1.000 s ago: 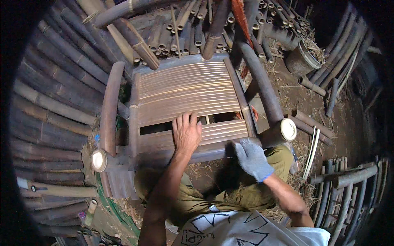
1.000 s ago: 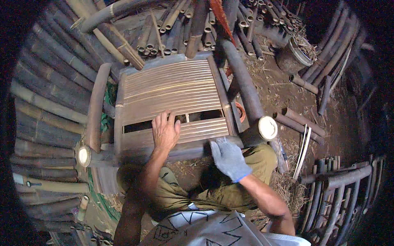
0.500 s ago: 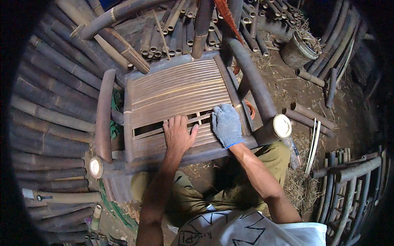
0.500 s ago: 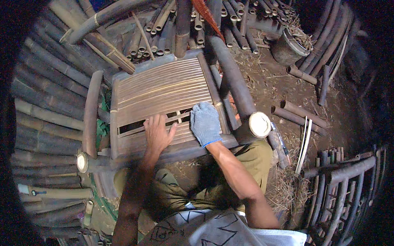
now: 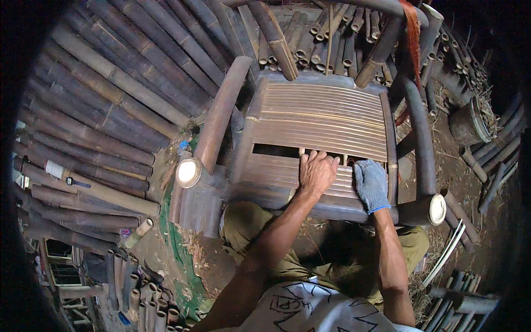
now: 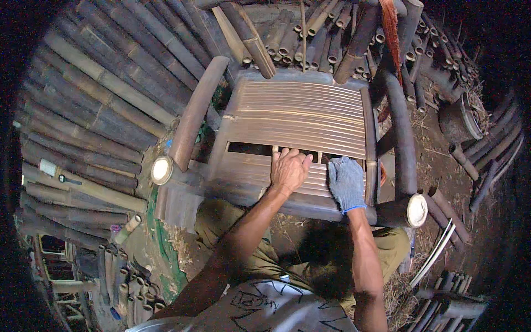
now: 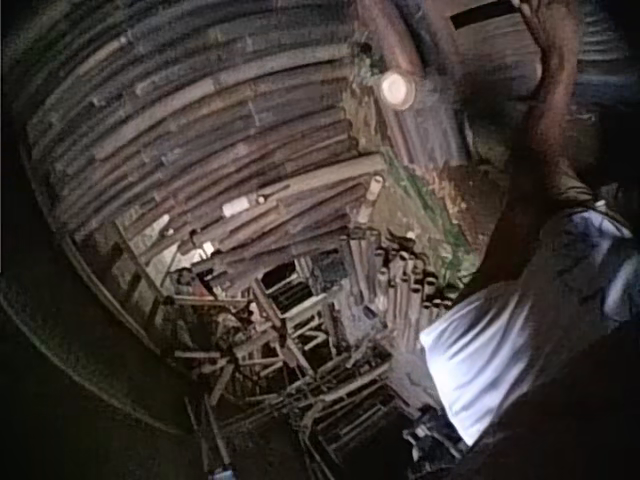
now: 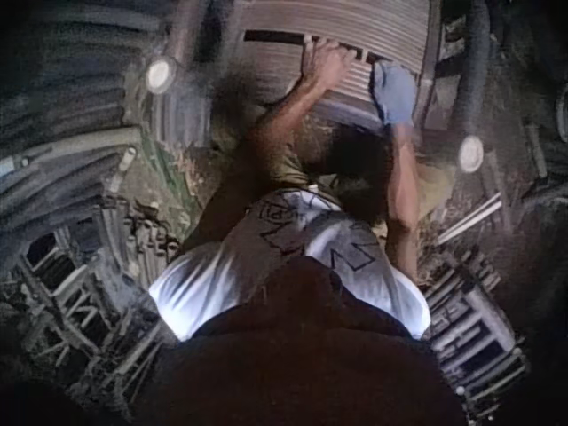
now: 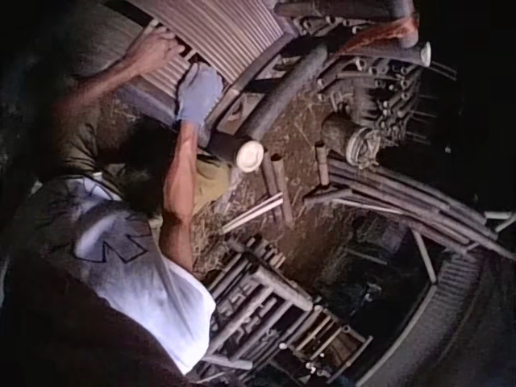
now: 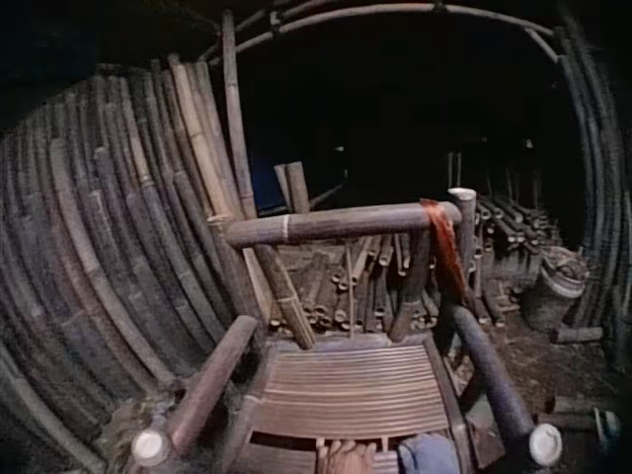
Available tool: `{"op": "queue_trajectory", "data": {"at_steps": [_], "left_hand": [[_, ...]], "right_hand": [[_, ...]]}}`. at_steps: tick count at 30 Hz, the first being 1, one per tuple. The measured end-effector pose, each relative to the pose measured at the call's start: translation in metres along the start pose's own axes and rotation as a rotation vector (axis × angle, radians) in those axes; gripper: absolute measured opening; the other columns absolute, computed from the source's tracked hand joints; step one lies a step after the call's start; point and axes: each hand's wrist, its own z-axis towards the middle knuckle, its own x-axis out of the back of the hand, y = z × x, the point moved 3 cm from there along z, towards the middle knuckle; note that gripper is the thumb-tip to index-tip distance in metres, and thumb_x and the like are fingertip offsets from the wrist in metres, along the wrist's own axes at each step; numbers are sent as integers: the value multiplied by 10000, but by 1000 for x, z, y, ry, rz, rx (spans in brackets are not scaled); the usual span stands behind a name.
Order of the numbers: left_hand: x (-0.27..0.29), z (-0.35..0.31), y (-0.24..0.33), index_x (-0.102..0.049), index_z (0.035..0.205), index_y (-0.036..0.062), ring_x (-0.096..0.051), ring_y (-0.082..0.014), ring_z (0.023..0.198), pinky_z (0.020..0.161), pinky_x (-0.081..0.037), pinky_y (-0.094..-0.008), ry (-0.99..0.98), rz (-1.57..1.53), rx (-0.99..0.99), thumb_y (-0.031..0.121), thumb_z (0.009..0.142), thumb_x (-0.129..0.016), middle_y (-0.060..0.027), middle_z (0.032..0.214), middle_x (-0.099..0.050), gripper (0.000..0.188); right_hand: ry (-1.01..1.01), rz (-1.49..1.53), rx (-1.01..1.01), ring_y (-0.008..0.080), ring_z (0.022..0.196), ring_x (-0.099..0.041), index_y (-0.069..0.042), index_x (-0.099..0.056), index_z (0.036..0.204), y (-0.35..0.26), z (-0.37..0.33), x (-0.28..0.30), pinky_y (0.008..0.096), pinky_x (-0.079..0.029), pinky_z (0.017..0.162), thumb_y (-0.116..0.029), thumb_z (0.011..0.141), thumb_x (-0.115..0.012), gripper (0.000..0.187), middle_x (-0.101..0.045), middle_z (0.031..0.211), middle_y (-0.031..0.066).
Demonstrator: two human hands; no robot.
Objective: The person constructs a bamboo chair by threading and tying wire through pre-drilled holes in the frame and seat slats to secure the components together.
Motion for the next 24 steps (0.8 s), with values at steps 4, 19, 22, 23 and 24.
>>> {"op": "queue_trajectory", "data": {"at_steps": [4,19,22,23,24], "left_hand": [[-3,-1,0,-763,839,96,-580,-281,997,943,-358,-512,-13,41,-26,398,956,-574,-63,937,-687,375],[11,-14,-16,-635,1202,98,-658,-336,1010,967,-443,-495,-57,-47,-248,303,927,-581,-148,1039,-700,347],[25,-15,40,-571,1341,91,-639,-317,1107,1033,-431,-469,-84,-357,-361,285,889,-656,-152,1116,-686,499],[43,-14,63,-550,1382,87,-629,-309,1151,1051,-431,-454,-188,-481,-377,282,882,-680,-155,1152,-682,552],[68,-8,86,-579,1341,72,-652,-304,1087,991,-471,-437,-303,-648,-351,251,876,-698,-156,1128,-692,512]], "right_hand": [[3,-121,-117,375,818,-621,-44,-677,866,3,1,4,486,-467,776,-227,957,-552,240,-652,823,170],[165,155,-213,335,938,-661,-29,-690,1011,-41,-10,177,404,-519,829,-133,979,-583,153,-693,985,151],[-24,166,-131,254,745,-659,10,-680,945,-66,-1,269,344,-511,706,-154,978,-593,188,-668,846,139],[-130,126,-96,230,726,-657,16,-682,939,-67,-3,281,333,-508,685,-159,972,-600,196,-664,813,129],[-183,173,-143,190,719,-641,25,-685,944,-70,-1,290,316,-500,659,-161,965,-606,204,-660,783,103]]}}
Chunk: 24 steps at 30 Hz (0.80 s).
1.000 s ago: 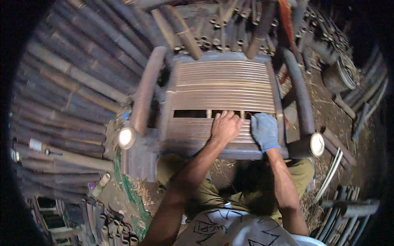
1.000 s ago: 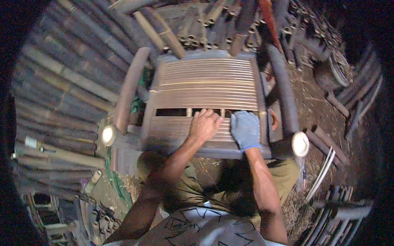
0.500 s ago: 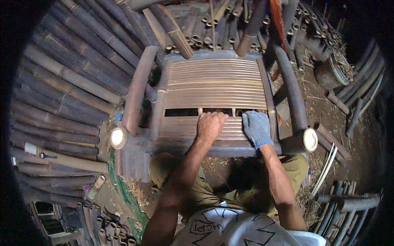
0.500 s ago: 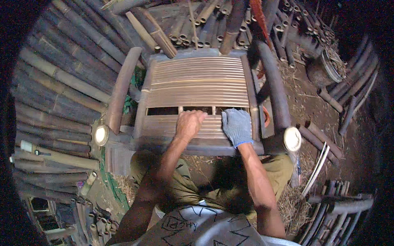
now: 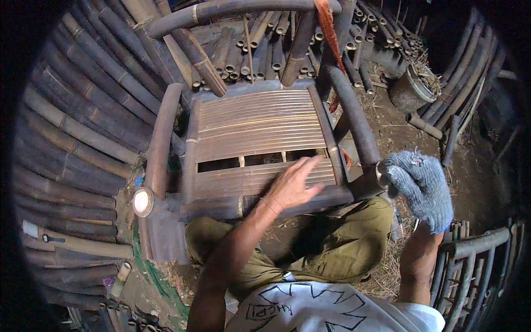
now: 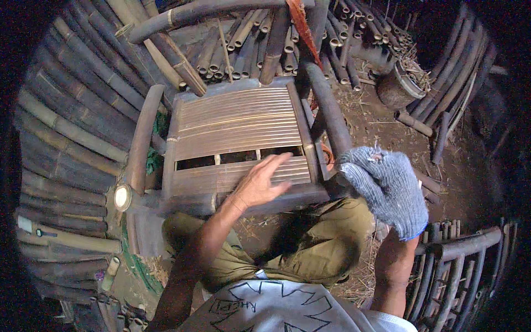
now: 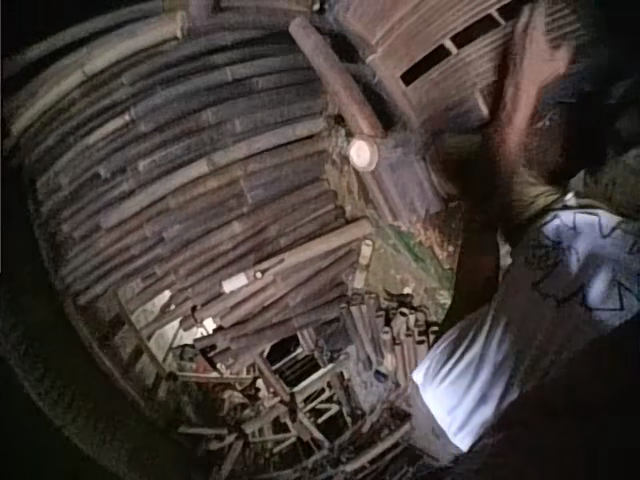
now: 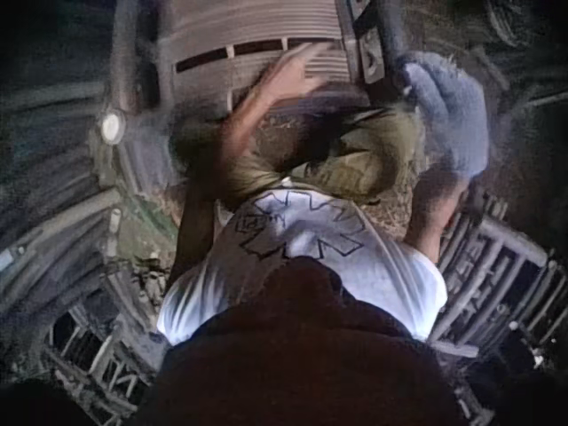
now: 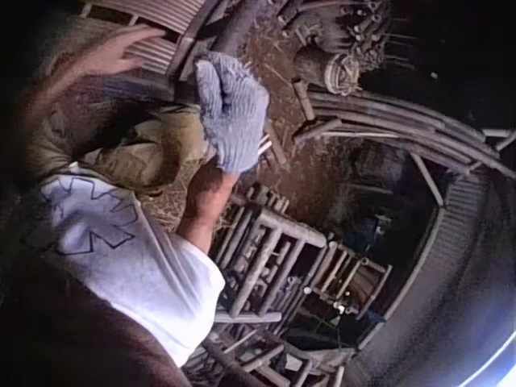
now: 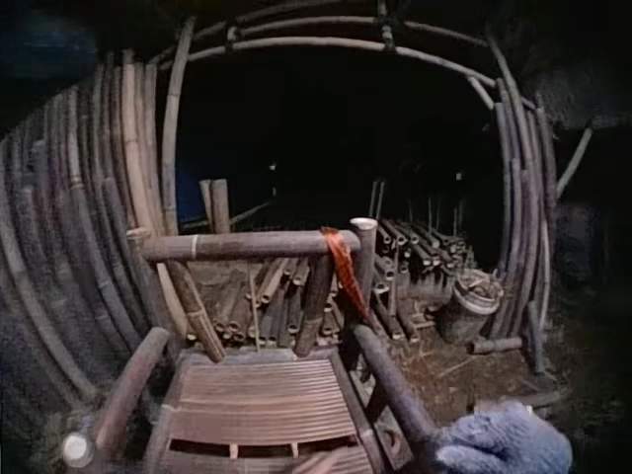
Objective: The person constructs a bamboo chair by threading and tying wire through pre-drilled holes in the frame and seat slats to secure the components together.
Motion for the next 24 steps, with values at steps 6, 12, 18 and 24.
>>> {"op": "queue_trajectory", "data": {"at_steps": [6,12,18,24], "left_hand": [[72,42,-27,-682,1075,18,-660,-429,944,822,-529,-481,388,82,203,291,1007,-541,-245,970,-684,315],[53,11,-145,-724,1094,37,-633,-441,1101,964,-501,-498,-379,333,502,194,898,-527,-271,1186,-650,319],[12,6,-156,-720,1053,1,-633,-408,1130,967,-500,-496,-427,428,713,210,876,-493,-253,1196,-655,356],[-19,33,-189,-698,1096,-29,-629,-397,1155,972,-493,-469,-582,298,563,250,896,-492,-248,1236,-645,400]], "right_hand": [[475,-64,-150,212,824,-678,9,-736,1021,15,47,28,344,-526,745,-224,902,-681,267,-725,911,117],[111,-672,-340,341,819,-721,-87,-761,891,97,100,-137,450,-568,706,-216,865,-616,196,-737,838,135],[-175,-528,-351,345,882,-715,-65,-750,898,104,99,-264,447,-571,759,-183,844,-602,196,-721,896,180],[-796,-187,227,363,914,-705,-56,-738,967,175,151,-348,449,-552,760,-242,895,-560,268,-715,997,213]]}}
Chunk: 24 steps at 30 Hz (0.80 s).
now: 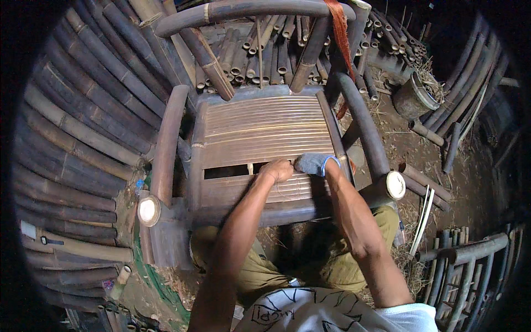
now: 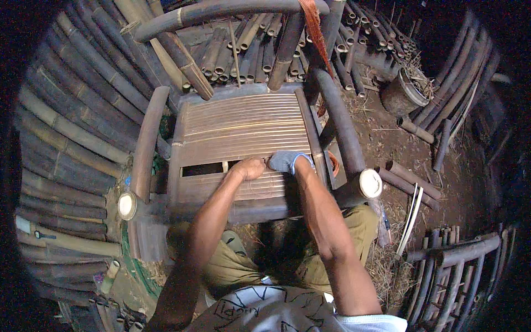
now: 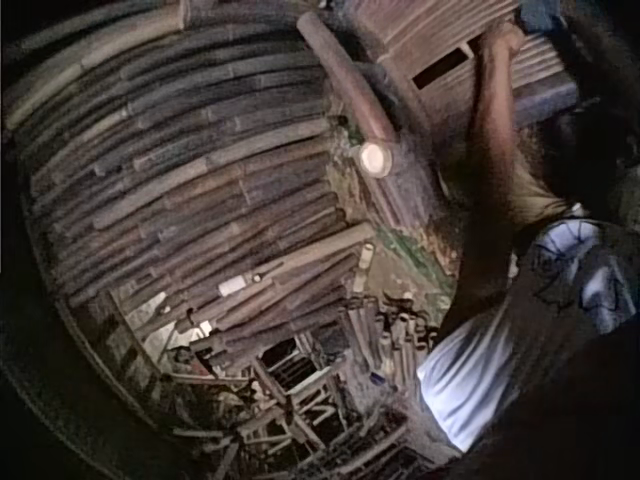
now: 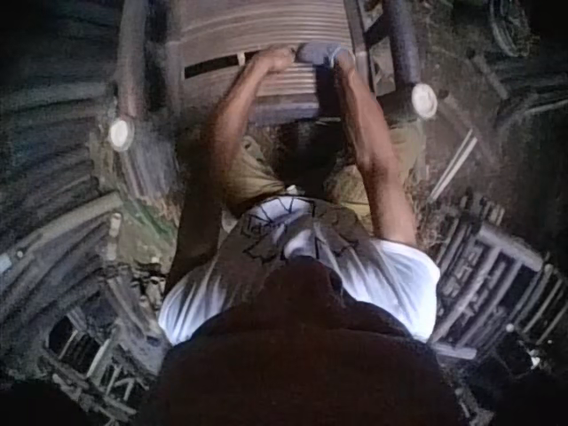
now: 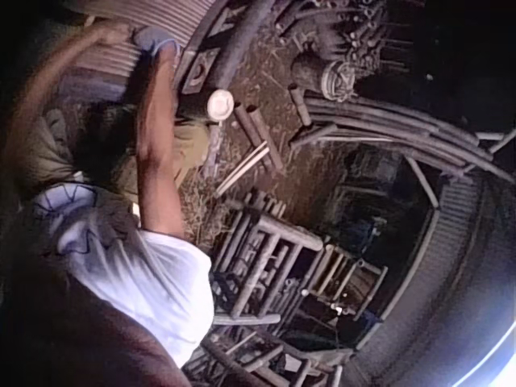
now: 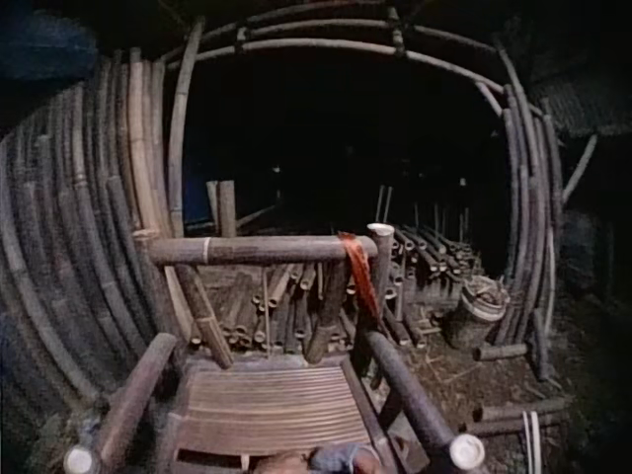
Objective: The person constructs a bamboo chair by threading and tying wire through pre-drilled holes in the frame and seat slats to secure the components together.
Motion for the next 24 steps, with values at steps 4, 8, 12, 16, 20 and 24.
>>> {"op": "queue_trajectory", "data": {"at_steps": [4,8,12,16,20,24], "left_hand": [[-1,3,11,-707,1085,-28,-638,-396,1148,987,-476,-487,-19,-139,105,314,890,-520,-257,1212,-656,435],[4,-21,28,-721,1127,47,-617,-413,1181,999,-416,-594,283,-192,352,367,833,-580,-226,1229,-664,457],[11,-34,21,-740,1086,74,-647,-406,1115,930,-482,-509,305,-110,390,386,869,-599,-211,1163,-693,405],[17,-47,15,-717,1061,-13,-685,-289,1094,896,-523,-453,347,-233,101,305,931,-567,-182,1126,-722,375],[27,-62,25,-719,995,-56,-707,-174,866,843,-535,-293,315,-749,41,109,932,-640,-119,937,-763,192],[40,-81,40,-723,1003,-48,-722,-195,881,868,-527,-284,188,-916,-33,125,909,-671,-136,887,-760,203]], "right_hand": [[-63,-72,65,377,919,-700,-48,-732,988,-3,-13,8,460,-544,774,-280,909,-528,319,-703,1045,222],[-106,-79,45,408,954,-685,-44,-727,1040,-18,-27,25,494,-524,815,-331,927,-479,395,-685,1094,242],[128,190,-310,439,992,-659,-28,-710,1067,-38,-48,31,505,-515,870,-322,911,-518,384,-690,1031,259],[637,195,-422,379,1082,-632,-34,-681,1122,-68,-116,51,456,-500,962,-297,907,-557,361,-675,1133,214],[975,250,-408,349,1059,-631,-54,-691,1090,-91,-150,39,442,-501,946,-223,885,-616,276,-681,1102,169],[1005,356,-327,331,1065,-625,-73,-689,1117,-103,-140,26,409,-489,961,-199,863,-671,284,-679,1103,144]]}}
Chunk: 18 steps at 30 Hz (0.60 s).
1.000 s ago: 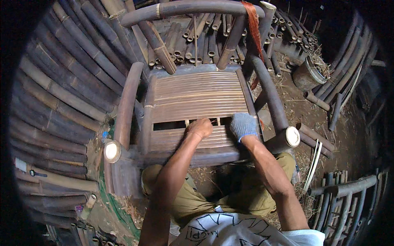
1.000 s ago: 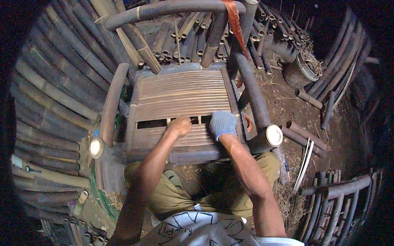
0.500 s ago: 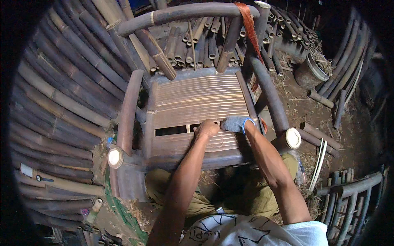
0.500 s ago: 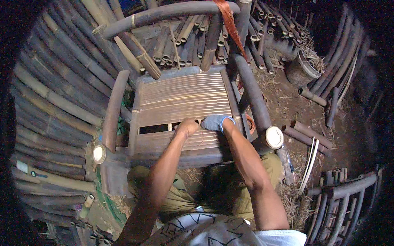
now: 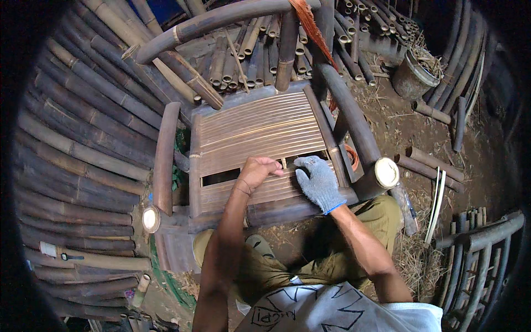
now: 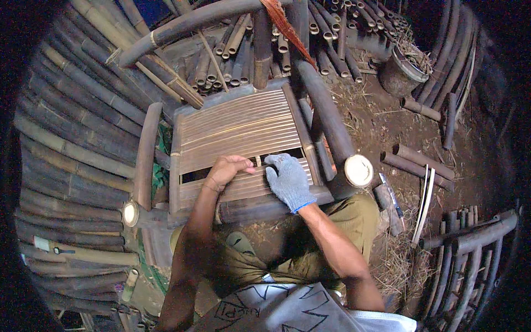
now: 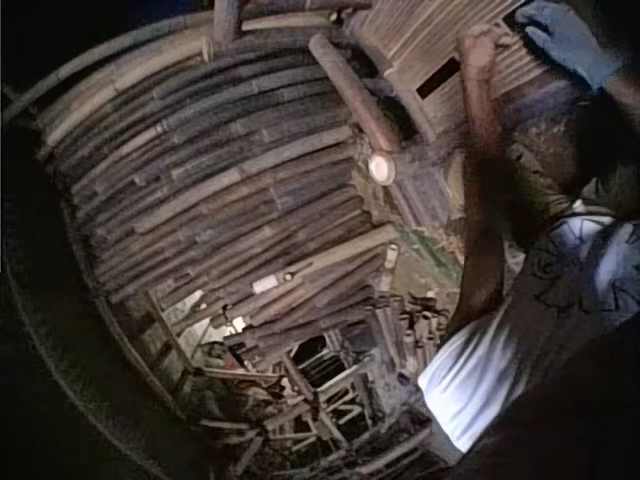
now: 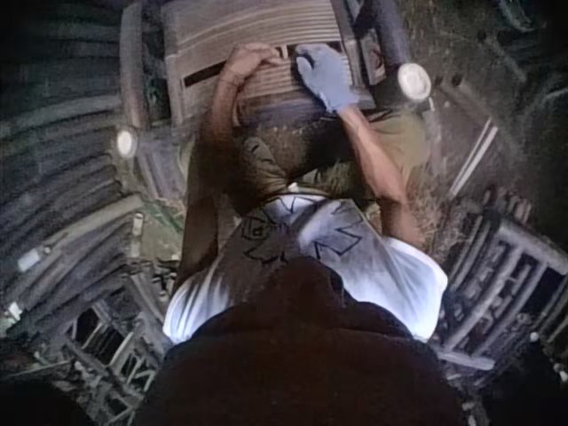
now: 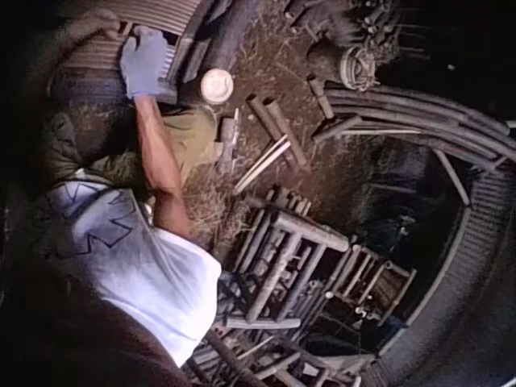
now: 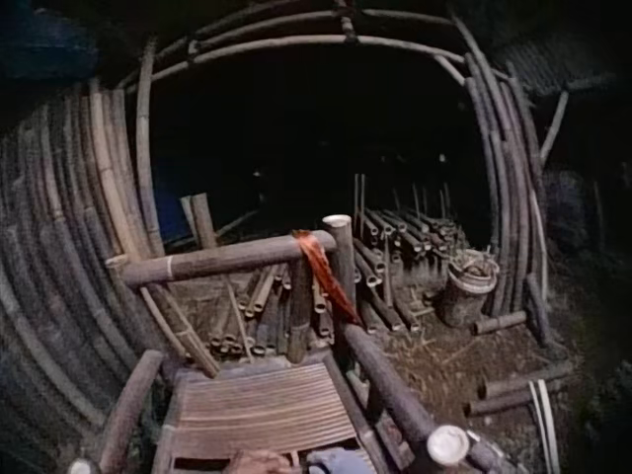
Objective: The person constructs a bamboo chair by threading and tying wire through pre-drilled holes in the frame and seat slats to secure the components together.
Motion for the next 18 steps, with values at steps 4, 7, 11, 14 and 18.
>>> {"op": "queue_trajectory", "data": {"at_steps": [4,7,11,14,18], "left_hand": [[4,0,1,-716,986,-70,-728,-209,870,868,-529,-285,-51,-43,33,125,883,-682,-162,895,-756,223],[7,3,3,-716,952,-75,-734,-224,840,844,-542,-292,-107,-84,92,111,857,-674,-168,897,-749,213],[7,12,4,-720,931,-66,-738,-234,799,829,-556,-308,-180,-43,146,104,843,-658,-165,899,-743,201],[4,13,11,-722,937,-56,-737,-230,791,812,-556,-312,-185,-42,182,127,844,-671,-166,914,-742,211],[3,19,4,-726,926,-46,-716,-198,736,734,-534,-274,-100,-112,178,148,850,-685,-142,851,-737,213]], "right_hand": [[-25,-34,87,342,1071,-604,-86,-684,1155,-2,-4,-12,431,-478,967,-194,812,-685,360,-670,1120,148],[21,-35,151,342,1061,-604,-89,-685,1141,-7,-1,-21,442,-477,959,-208,790,-705,371,-668,1114,149],[57,-41,179,335,953,-628,-93,-707,1042,-13,7,-27,437,-486,865,-246,785,-725,300,-675,958,133],[6,-125,185,325,885,-636,-93,-717,989,-7,9,-35,429,-493,805,-259,827,-700,233,-676,890,126],[136,-74,126,331,869,-647,-62,-728,933,-7,-7,-22,439,-511,783,-261,935,-628,222,-696,907,143]]}}
